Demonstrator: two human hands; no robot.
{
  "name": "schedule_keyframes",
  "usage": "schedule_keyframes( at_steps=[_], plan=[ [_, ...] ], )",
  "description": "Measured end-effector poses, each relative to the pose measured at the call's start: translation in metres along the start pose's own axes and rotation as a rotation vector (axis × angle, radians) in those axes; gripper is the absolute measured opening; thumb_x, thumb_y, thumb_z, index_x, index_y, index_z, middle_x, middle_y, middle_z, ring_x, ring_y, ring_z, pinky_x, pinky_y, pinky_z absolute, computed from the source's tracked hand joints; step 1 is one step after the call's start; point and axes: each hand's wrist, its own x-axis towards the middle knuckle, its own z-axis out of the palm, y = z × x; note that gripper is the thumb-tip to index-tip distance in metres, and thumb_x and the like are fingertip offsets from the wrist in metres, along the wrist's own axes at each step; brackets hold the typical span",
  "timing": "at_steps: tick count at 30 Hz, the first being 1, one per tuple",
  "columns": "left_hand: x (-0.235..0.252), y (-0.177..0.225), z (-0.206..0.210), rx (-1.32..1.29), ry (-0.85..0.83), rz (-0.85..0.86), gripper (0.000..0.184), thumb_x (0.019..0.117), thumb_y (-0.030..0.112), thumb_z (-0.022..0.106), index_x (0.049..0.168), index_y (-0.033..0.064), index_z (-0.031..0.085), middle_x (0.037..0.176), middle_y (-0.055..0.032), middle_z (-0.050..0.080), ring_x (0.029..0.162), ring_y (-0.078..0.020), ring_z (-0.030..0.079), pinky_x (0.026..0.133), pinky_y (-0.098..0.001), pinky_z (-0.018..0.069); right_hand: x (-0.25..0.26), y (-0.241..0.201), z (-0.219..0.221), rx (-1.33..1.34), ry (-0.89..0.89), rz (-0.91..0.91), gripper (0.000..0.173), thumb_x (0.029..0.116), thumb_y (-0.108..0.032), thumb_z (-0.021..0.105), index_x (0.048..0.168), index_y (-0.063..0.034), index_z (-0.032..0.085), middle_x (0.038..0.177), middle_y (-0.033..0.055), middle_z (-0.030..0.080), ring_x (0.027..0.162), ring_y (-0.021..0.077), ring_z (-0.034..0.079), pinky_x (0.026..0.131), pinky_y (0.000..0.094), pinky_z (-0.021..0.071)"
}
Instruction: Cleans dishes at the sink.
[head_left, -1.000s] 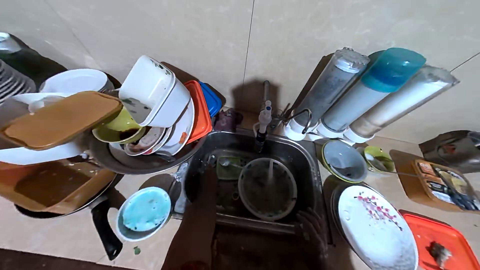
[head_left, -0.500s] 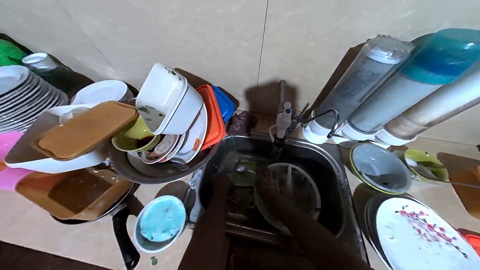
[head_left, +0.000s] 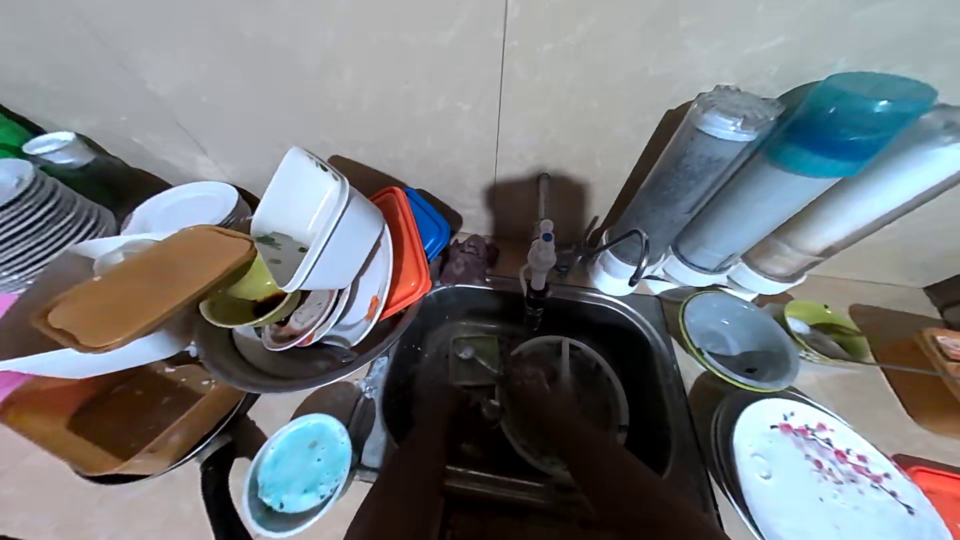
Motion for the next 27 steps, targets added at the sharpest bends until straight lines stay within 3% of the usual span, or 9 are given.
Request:
schedule_keyframes(
  at_steps=[2, 4, 7, 11, 14, 15, 21, 24, 27],
  plan=[
    [-0.006, 0.005, 0.000, -0.019, 0.020, -0.010, 0.038, 0.1077, 0.023, 0.050, 0.139, 0.0038, 0.060, 0.140, -0.0249, 0.059, 0.135, -0.0448, 0.052, 0.113, -0.0610, 0.0389, 0.004, -0.006, 0.007, 0.093, 0.003, 0.048, 0.053, 0.1068, -0.018, 0.046, 0.157, -0.0071, 0.034, 0.142, 0.0265, 0.055, 0.129, 0.0438, 0.057, 0.105, 0.0594, 0.0468],
    [-0.005, 0.006, -0.001, -0.013, 0.000, -0.048, 0.038, 0.1068, 0.024, 0.052, 0.135, 0.0013, 0.062, 0.139, -0.0255, 0.060, 0.134, -0.0447, 0.052, 0.112, -0.0611, 0.0393, 0.003, -0.007, 0.004, 0.232, -0.027, 0.055, 0.051, 0.1079, -0.013, 0.043, 0.157, -0.0032, 0.033, 0.149, 0.0265, 0.049, 0.137, 0.0413, 0.050, 0.113, 0.0542, 0.0411],
    [-0.004, 0.004, -0.005, 0.105, -0.003, -0.097, 0.037, 0.1053, 0.021, 0.053, 0.136, 0.0028, 0.062, 0.141, -0.0246, 0.059, 0.135, -0.0448, 0.051, 0.112, -0.0636, 0.0380, -0.027, 0.003, -0.016, 0.388, -0.020, 0.024, 0.046, 0.1081, -0.015, 0.046, 0.150, 0.0034, 0.044, 0.152, 0.0259, 0.047, 0.142, 0.0377, 0.044, 0.119, 0.0485, 0.0337],
    [-0.032, 0.006, -0.020, 0.050, 0.335, -0.344, 0.037, 0.1032, 0.013, 0.053, 0.138, 0.0056, 0.061, 0.144, -0.0222, 0.057, 0.136, -0.0445, 0.049, 0.113, -0.0654, 0.0309, -0.088, 0.051, -0.027, 0.552, 0.155, 0.092, 0.039, 0.1090, -0.019, 0.045, 0.142, -0.0017, 0.054, 0.136, 0.0231, 0.061, 0.127, 0.0350, 0.059, 0.109, 0.0495, 0.0452],
    [-0.049, 0.030, -0.035, -0.115, 0.475, -0.399, 0.047, 0.1016, 0.015, 0.057, 0.148, 0.0088, 0.052, 0.144, -0.0239, 0.056, 0.135, -0.0443, 0.052, 0.108, -0.0626, 0.0402, -0.114, 0.100, -0.008, 0.668, 0.167, 0.217, 0.043, 0.1066, -0.014, 0.049, 0.148, -0.0027, 0.048, 0.134, 0.0254, 0.061, 0.120, 0.0375, 0.062, 0.104, 0.0512, 0.0490],
    [-0.054, 0.045, -0.040, -0.165, 0.442, -0.356, 0.052, 0.1010, 0.018, 0.059, 0.150, 0.0075, 0.048, 0.142, -0.0259, 0.058, 0.131, -0.0450, 0.056, 0.105, -0.0613, 0.0456, -0.116, 0.110, 0.001, 0.680, 0.136, 0.264, 0.044, 0.1060, -0.014, 0.051, 0.149, -0.0034, 0.048, 0.134, 0.0255, 0.061, 0.121, 0.0382, 0.062, 0.105, 0.0521, 0.0483],
    [-0.031, 0.129, -0.014, -0.201, 0.147, -0.084, 0.058, 0.1031, 0.022, 0.057, 0.154, 0.0026, 0.037, 0.139, -0.0282, 0.058, 0.125, -0.0442, 0.060, 0.102, -0.0598, 0.0496, -0.097, 0.122, 0.025, 0.460, -0.091, 0.293, 0.055, 0.1013, -0.021, 0.061, 0.149, 0.0011, 0.045, 0.150, 0.0260, 0.049, 0.140, 0.0395, 0.047, 0.116, 0.0543, 0.0375],
    [-0.017, 0.155, 0.013, -0.095, 0.124, -0.014, 0.054, 0.1077, 0.019, 0.047, 0.157, 0.0030, 0.035, 0.152, -0.0269, 0.047, 0.135, -0.0458, 0.052, 0.109, -0.0608, 0.0442, -0.088, 0.114, 0.029, 0.417, -0.134, 0.217, 0.062, 0.1017, -0.026, 0.061, 0.153, 0.0005, 0.040, 0.152, 0.0261, 0.046, 0.141, 0.0402, 0.045, 0.117, 0.0557, 0.0359],
    [-0.012, 0.169, 0.025, -0.079, 0.037, 0.038, 0.054, 0.1065, 0.024, 0.051, 0.156, 0.0046, 0.039, 0.151, -0.0253, 0.049, 0.136, -0.0456, 0.050, 0.109, -0.0628, 0.0426, -0.087, 0.103, 0.032, 0.386, -0.113, 0.170, 0.072, 0.0976, -0.033, 0.067, 0.150, 0.0078, 0.040, 0.153, 0.0285, 0.044, 0.143, 0.0407, 0.042, 0.118, 0.0541, 0.0339]
  ],
)
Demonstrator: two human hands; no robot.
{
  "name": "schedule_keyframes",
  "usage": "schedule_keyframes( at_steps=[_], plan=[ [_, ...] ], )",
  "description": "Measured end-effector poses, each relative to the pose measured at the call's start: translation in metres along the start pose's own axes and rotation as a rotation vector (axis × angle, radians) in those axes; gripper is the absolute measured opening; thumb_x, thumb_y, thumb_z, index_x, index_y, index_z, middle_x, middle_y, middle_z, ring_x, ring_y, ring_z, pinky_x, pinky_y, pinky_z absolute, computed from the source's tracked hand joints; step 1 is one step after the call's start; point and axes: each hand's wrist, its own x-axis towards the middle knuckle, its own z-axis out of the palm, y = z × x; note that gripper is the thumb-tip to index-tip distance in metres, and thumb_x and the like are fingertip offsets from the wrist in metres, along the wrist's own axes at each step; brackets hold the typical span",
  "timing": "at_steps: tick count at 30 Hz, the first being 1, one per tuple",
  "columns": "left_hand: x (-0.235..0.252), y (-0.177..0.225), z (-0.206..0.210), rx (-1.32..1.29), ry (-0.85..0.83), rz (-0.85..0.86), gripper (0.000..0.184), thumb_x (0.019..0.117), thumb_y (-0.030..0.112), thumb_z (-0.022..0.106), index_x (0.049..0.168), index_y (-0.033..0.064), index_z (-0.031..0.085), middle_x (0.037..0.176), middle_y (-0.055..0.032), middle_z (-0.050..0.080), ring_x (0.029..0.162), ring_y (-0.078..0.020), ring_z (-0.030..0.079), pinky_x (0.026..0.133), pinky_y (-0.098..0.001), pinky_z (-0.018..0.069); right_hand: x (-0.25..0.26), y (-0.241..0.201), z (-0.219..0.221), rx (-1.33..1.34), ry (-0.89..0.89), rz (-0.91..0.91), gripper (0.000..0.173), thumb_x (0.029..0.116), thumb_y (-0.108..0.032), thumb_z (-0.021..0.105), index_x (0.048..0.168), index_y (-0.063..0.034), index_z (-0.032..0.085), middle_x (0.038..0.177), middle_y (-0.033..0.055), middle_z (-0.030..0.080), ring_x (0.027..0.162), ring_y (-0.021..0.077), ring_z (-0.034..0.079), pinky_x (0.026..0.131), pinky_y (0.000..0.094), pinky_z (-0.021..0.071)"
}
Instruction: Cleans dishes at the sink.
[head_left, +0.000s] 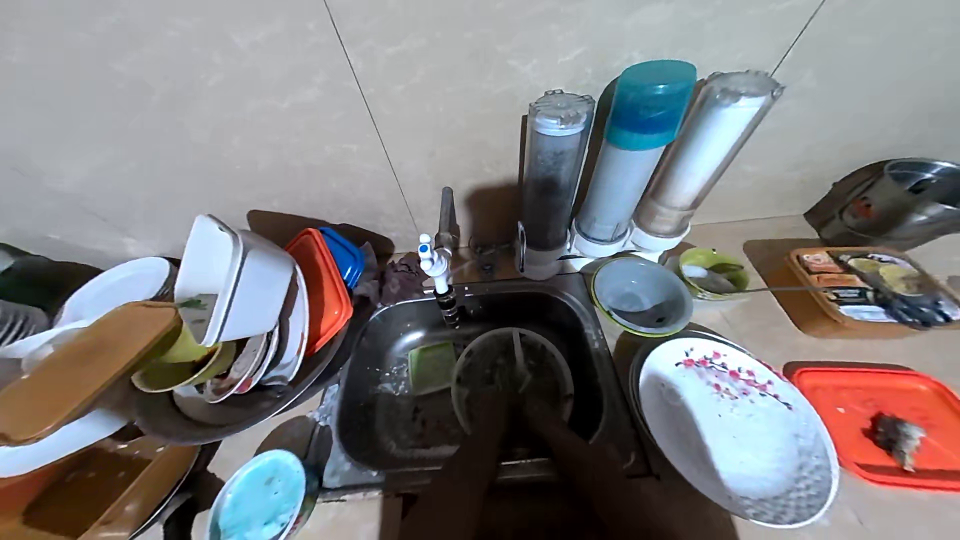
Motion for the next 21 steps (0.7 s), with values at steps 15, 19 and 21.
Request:
schedule_keyframes(
  at_steps=[15, 19, 21],
  plan=[
    [-0.003, -0.054, -0.015, -0.785, 0.700, 0.103, 0.045, 0.1047, 0.017, 0.057, 0.140, -0.0107, 0.050, 0.130, -0.0313, 0.061, 0.118, -0.0378, 0.064, 0.103, -0.0470, 0.0510, -0.069, 0.004, -0.015, -0.147, 0.360, 0.116, 0.043, 0.1067, -0.017, 0.047, 0.148, -0.0057, 0.051, 0.140, 0.0196, 0.060, 0.126, 0.0375, 0.060, 0.106, 0.0544, 0.0472],
    [-0.015, -0.021, -0.011, -1.252, 0.632, 0.083, 0.047, 0.1100, 0.026, 0.048, 0.144, -0.0056, 0.048, 0.133, -0.0271, 0.060, 0.117, -0.0306, 0.062, 0.102, -0.0455, 0.0497, -0.082, 0.016, -0.007, -0.020, 0.459, -0.017, 0.040, 0.1064, -0.007, 0.042, 0.144, 0.0003, 0.053, 0.140, 0.0228, 0.060, 0.127, 0.0381, 0.060, 0.108, 0.0509, 0.0466],
    [-0.014, -0.006, -0.005, -1.498, 0.462, 0.065, 0.052, 0.1092, 0.029, 0.050, 0.152, 0.0015, 0.041, 0.138, -0.0222, 0.058, 0.117, -0.0278, 0.061, 0.099, -0.0456, 0.0519, -0.088, 0.017, -0.004, 0.082, 0.436, -0.096, 0.039, 0.1071, -0.009, 0.043, 0.144, -0.0012, 0.055, 0.138, 0.0222, 0.061, 0.127, 0.0371, 0.060, 0.110, 0.0499, 0.0452]
  ],
)
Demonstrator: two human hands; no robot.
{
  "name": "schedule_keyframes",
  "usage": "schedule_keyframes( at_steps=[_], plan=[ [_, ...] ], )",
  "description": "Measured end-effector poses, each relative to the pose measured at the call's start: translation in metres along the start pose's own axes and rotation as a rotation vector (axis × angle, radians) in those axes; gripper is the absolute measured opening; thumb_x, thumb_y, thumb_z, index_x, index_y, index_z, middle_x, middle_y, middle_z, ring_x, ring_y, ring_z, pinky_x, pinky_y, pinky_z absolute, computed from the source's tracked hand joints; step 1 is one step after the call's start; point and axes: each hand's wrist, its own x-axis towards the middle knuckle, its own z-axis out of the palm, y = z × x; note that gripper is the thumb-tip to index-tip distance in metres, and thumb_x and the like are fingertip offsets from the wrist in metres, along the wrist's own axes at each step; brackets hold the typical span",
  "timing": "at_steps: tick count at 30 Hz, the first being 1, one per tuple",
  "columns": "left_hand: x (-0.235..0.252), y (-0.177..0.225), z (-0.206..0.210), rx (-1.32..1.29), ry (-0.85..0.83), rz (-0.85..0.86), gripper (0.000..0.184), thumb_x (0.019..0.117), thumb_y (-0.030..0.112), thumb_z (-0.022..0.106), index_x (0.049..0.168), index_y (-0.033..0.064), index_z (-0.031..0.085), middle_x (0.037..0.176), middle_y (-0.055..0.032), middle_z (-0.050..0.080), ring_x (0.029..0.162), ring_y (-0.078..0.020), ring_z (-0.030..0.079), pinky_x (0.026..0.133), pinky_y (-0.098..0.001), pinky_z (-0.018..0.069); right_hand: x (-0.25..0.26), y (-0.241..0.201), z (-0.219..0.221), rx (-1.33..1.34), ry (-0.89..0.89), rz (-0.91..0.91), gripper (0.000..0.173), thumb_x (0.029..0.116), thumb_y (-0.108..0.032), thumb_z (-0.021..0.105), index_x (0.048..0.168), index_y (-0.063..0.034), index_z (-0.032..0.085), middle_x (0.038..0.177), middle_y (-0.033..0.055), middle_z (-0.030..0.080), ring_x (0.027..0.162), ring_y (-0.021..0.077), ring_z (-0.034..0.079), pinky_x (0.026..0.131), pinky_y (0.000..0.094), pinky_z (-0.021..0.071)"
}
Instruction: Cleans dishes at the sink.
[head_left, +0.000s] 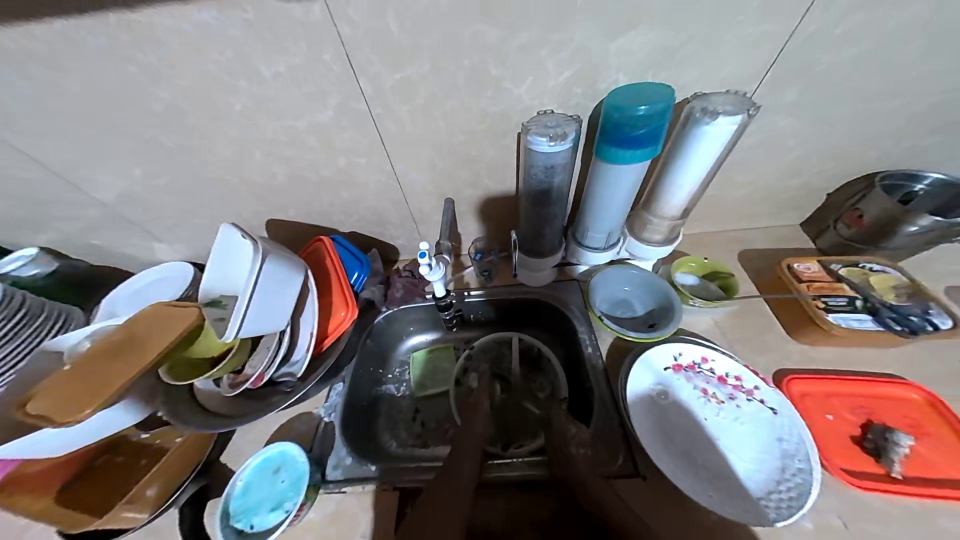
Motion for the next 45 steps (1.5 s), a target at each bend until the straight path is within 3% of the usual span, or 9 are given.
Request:
schedule_keyframes(
  at_steps=[3, 11, 16, 27, 32, 36, 39, 42, 45],
  plan=[
    [-0.008, -0.002, 0.018, -0.203, -0.047, -0.150, 0.057, 0.1047, 0.017, 0.058, 0.155, 0.0092, 0.033, 0.116, -0.0180, 0.065, 0.089, -0.0223, 0.067, 0.076, -0.0386, 0.0588, 0.004, 0.002, 0.003, 0.092, -0.139, -0.042, 0.041, 0.1096, -0.017, 0.041, 0.148, -0.0060, 0.052, 0.138, 0.0219, 0.061, 0.128, 0.0375, 0.060, 0.111, 0.0527, 0.0439],
    [-0.002, -0.002, 0.016, 0.469, 0.029, 0.066, 0.056, 0.1030, 0.029, 0.063, 0.143, -0.0076, 0.048, 0.140, -0.0304, 0.055, 0.132, -0.0386, 0.055, 0.113, -0.0501, 0.0429, 0.047, 0.004, 0.019, 0.574, -0.391, 0.046, 0.041, 0.1120, -0.017, 0.037, 0.149, -0.0014, 0.044, 0.117, 0.0216, 0.060, 0.089, 0.0258, 0.061, 0.081, 0.0405, 0.0526],
    [0.010, 0.009, -0.002, 0.810, 0.097, 0.238, 0.051, 0.1025, 0.018, 0.061, 0.142, -0.0118, 0.049, 0.136, -0.0333, 0.059, 0.130, -0.0437, 0.057, 0.114, -0.0519, 0.0422, 0.052, -0.006, 0.012, 0.373, -0.398, -0.030, 0.042, 0.1113, -0.015, 0.039, 0.150, 0.0014, 0.045, 0.149, 0.0257, 0.050, 0.137, 0.0361, 0.051, 0.116, 0.0482, 0.0383],
    [0.032, 0.010, -0.012, 1.077, -0.013, 0.319, 0.044, 0.1010, 0.022, 0.062, 0.135, -0.0069, 0.060, 0.133, -0.0296, 0.063, 0.126, -0.0430, 0.061, 0.110, -0.0547, 0.0451, 0.053, -0.032, 0.023, 0.148, -0.460, -0.050, 0.047, 0.1101, -0.014, 0.041, 0.155, -0.0010, 0.038, 0.153, 0.0246, 0.046, 0.142, 0.0374, 0.046, 0.119, 0.0503, 0.0343],
    [0.050, 0.004, -0.021, 0.000, 0.355, 0.226, 0.033, 0.1106, 0.019, 0.046, 0.125, -0.0096, 0.055, 0.103, -0.0194, 0.063, 0.088, -0.0210, 0.062, 0.083, -0.0366, 0.0545, 0.056, -0.027, 0.028, 0.278, -0.444, -0.122, 0.042, 0.1101, -0.015, 0.041, 0.147, 0.0032, 0.046, 0.146, 0.0274, 0.052, 0.135, 0.0381, 0.051, 0.115, 0.0511, 0.0384],
    [0.048, 0.015, -0.024, -0.671, -0.187, -0.054, 0.066, 0.1099, 0.053, 0.013, 0.084, 0.0121, 0.058, 0.062, 0.0007, 0.063, 0.051, -0.0095, 0.063, 0.049, -0.0237, 0.0558, 0.066, -0.019, 0.037, 0.637, -0.561, 0.004, 0.035, 0.1125, -0.028, 0.036, 0.131, -0.0052, 0.054, 0.081, 0.0020, 0.050, 0.059, 0.0096, 0.048, 0.056, 0.0260, 0.0455],
    [0.044, 0.018, -0.020, -0.480, -0.156, -0.060, 0.057, 0.1118, 0.047, 0.018, 0.080, 0.0153, 0.054, 0.050, 0.0039, 0.050, 0.038, -0.0058, 0.048, 0.038, -0.0212, 0.0436, 0.061, -0.021, 0.033, 0.716, -0.615, 0.087, 0.032, 0.1132, -0.028, 0.034, 0.131, -0.0063, 0.048, 0.076, -0.0012, 0.044, 0.054, 0.0076, 0.042, 0.051, 0.0240, 0.0418],
    [0.045, 0.019, -0.016, 0.171, 0.085, 0.065, 0.040, 0.1114, 0.030, 0.043, 0.130, -0.0038, 0.055, 0.097, -0.0146, 0.061, 0.079, -0.0173, 0.057, 0.075, -0.0352, 0.0518, 0.051, -0.022, 0.030, 0.611, -0.495, -0.045, 0.043, 0.1125, -0.021, 0.035, 0.152, -0.0058, 0.037, 0.110, 0.0180, 0.060, 0.080, 0.0218, 0.057, 0.074, 0.0385, 0.0503],
    [0.039, 0.015, -0.009, 0.645, 0.056, 0.307, 0.044, 0.1075, 0.022, 0.054, 0.130, -0.0155, 0.057, 0.120, -0.0318, 0.065, 0.112, -0.0357, 0.065, 0.103, -0.0473, 0.0489, 0.053, -0.022, 0.027, 0.553, -0.511, -0.042, 0.047, 0.1121, -0.019, 0.037, 0.158, -0.0097, 0.034, 0.130, 0.0242, 0.058, 0.094, 0.0281, 0.061, 0.084, 0.0438, 0.0514]
  ],
)
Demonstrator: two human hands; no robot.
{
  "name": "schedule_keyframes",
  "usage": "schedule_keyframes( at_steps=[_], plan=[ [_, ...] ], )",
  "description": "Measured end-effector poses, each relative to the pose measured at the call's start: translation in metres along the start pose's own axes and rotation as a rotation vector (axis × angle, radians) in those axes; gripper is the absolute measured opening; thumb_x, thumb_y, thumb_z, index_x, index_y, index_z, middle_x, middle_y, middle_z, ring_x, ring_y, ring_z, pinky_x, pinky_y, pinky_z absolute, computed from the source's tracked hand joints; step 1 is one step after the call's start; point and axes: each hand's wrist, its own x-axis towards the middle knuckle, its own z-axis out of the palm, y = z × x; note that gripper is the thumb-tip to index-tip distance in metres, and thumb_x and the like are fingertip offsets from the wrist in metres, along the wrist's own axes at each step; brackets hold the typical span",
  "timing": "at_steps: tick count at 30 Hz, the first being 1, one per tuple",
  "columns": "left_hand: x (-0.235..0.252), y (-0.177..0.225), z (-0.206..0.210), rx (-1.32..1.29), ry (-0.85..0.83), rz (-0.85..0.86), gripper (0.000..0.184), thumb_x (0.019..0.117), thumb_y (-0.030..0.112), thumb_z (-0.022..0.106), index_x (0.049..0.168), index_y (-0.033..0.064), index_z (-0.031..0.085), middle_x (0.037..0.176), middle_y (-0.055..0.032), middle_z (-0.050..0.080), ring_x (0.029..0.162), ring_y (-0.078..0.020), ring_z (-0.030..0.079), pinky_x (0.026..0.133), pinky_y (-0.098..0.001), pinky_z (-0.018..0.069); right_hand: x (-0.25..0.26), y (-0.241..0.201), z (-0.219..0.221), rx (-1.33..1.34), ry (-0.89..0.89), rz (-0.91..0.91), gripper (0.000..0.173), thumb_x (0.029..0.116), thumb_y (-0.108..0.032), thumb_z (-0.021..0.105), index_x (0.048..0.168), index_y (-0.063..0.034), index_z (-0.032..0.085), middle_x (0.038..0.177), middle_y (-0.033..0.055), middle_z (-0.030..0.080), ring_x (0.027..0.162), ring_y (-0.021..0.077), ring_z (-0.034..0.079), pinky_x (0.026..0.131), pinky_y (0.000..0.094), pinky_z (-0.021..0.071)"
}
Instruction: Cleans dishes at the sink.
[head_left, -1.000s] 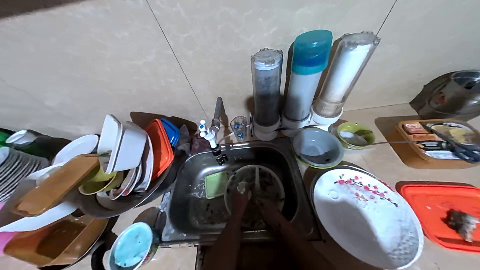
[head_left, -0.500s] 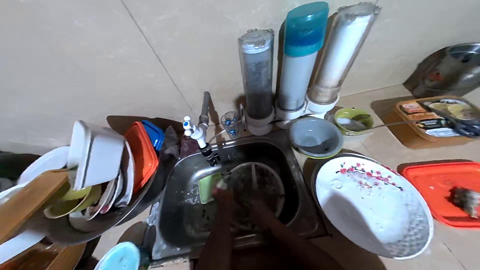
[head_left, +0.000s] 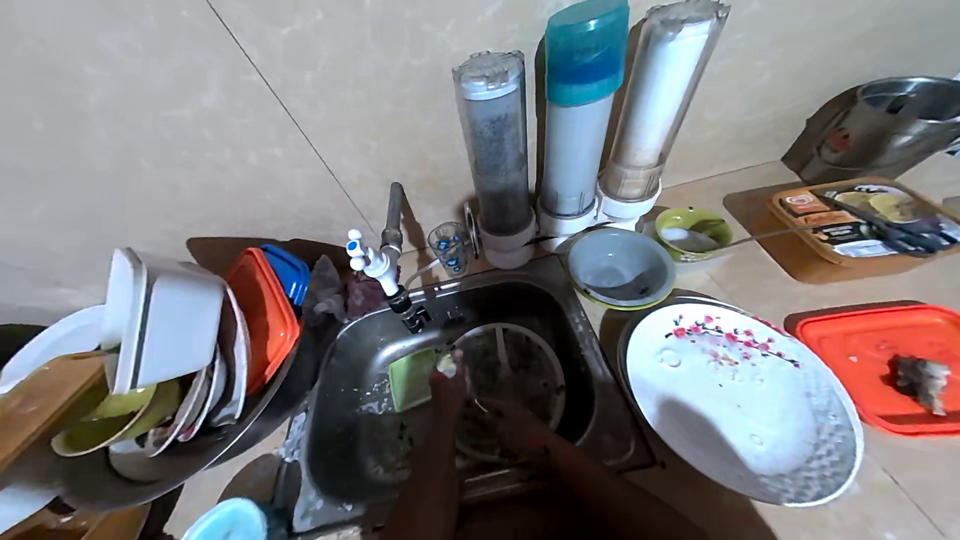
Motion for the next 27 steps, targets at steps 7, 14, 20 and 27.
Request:
schedule_keyframes(
  at_steps=[7, 14, 20, 27],
  plan=[
    [-0.002, -0.004, 0.006, -0.143, -0.153, 0.081, 0.035, 0.1075, 0.018, 0.050, 0.126, -0.0085, 0.062, 0.119, -0.0198, 0.068, 0.109, -0.0208, 0.065, 0.100, -0.0364, 0.0515, -0.004, 0.003, 0.003, 0.380, 0.127, 0.062, 0.039, 0.1118, -0.021, 0.039, 0.146, -0.0048, 0.046, 0.081, 0.0013, 0.050, 0.059, 0.0090, 0.046, 0.054, 0.0267, 0.0430],
    [-0.021, 0.006, 0.003, -0.059, -0.311, 0.175, 0.053, 0.1070, 0.018, 0.051, 0.150, -0.0104, 0.039, 0.149, -0.0293, 0.050, 0.139, -0.0318, 0.051, 0.118, -0.0403, 0.0374, -0.003, -0.008, -0.014, 0.426, 0.201, 0.064, 0.040, 0.1116, -0.019, 0.040, 0.150, -0.0056, 0.043, 0.084, 0.0014, 0.050, 0.061, 0.0076, 0.045, 0.054, 0.0246, 0.0405],
    [0.001, -0.003, 0.000, -0.244, -0.186, -0.032, 0.049, 0.1122, 0.026, 0.037, 0.148, -0.0069, 0.044, 0.150, -0.0262, 0.049, 0.139, -0.0296, 0.048, 0.118, -0.0431, 0.0353, -0.008, -0.001, -0.015, 0.305, 0.067, 0.037, 0.045, 0.1112, -0.020, 0.041, 0.154, -0.0086, 0.039, 0.085, 0.0012, 0.050, 0.061, 0.0079, 0.044, 0.054, 0.0254, 0.0402],
    [-0.014, -0.001, 0.013, -0.241, -0.308, 0.145, 0.050, 0.1094, 0.018, 0.037, 0.151, -0.0097, 0.039, 0.152, -0.0271, 0.048, 0.140, -0.0294, 0.050, 0.118, -0.0402, 0.0390, -0.008, 0.004, -0.022, 0.209, 0.105, 0.015, 0.042, 0.1109, -0.020, 0.042, 0.151, -0.0069, 0.043, 0.117, 0.0139, 0.060, 0.084, 0.0145, 0.056, 0.071, 0.0316, 0.0487]
  ],
)
